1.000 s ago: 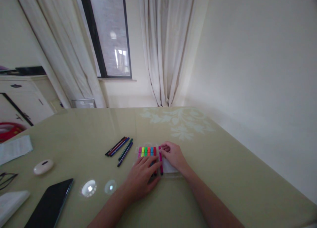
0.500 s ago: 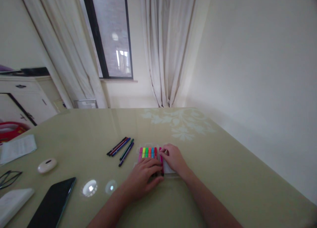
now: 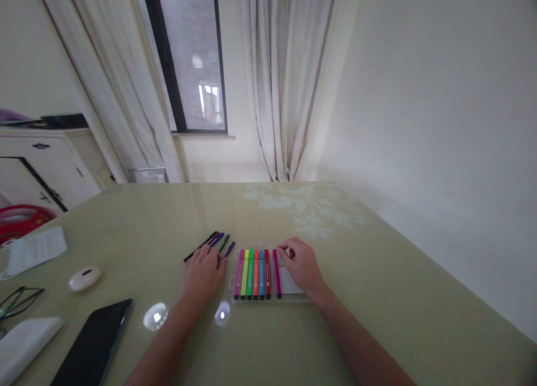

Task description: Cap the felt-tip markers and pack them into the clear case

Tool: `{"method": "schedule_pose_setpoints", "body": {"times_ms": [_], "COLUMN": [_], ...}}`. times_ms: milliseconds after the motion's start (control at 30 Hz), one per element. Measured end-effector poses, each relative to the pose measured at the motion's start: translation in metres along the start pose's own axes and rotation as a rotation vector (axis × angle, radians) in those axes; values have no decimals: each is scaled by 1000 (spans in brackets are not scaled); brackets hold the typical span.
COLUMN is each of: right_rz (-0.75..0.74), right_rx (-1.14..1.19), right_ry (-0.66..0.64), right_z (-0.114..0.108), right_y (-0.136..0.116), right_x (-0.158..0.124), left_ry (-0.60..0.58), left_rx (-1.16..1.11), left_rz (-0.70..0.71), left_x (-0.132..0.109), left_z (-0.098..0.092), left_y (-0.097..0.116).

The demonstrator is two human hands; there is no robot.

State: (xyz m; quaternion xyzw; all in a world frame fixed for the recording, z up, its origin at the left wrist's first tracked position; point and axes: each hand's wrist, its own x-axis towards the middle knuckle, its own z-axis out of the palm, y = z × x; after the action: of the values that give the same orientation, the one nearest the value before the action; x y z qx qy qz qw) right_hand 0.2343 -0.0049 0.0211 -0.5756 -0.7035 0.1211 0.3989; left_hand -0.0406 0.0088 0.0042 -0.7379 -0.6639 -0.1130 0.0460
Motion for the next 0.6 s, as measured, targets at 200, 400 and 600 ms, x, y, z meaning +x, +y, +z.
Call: {"method": "schedule_pose_setpoints", "body": {"times_ms": [200,400,600], "right_rz": [-28,70,247], "right_rx": [70,468,848], "right_ry": [-23,-129,-198], "right_z": [3,12,18], "right_y": [-6,-16,-17], "right_x": [-3,-4,0], "left_ry": [52,-26,-100], "left_rx": [-111,-735,-945], "left_rz": [-19,75,150], "left_x": [1,-13,-31], "left_z": [-5,-8,-1], "left_y": [11,49,76]}}
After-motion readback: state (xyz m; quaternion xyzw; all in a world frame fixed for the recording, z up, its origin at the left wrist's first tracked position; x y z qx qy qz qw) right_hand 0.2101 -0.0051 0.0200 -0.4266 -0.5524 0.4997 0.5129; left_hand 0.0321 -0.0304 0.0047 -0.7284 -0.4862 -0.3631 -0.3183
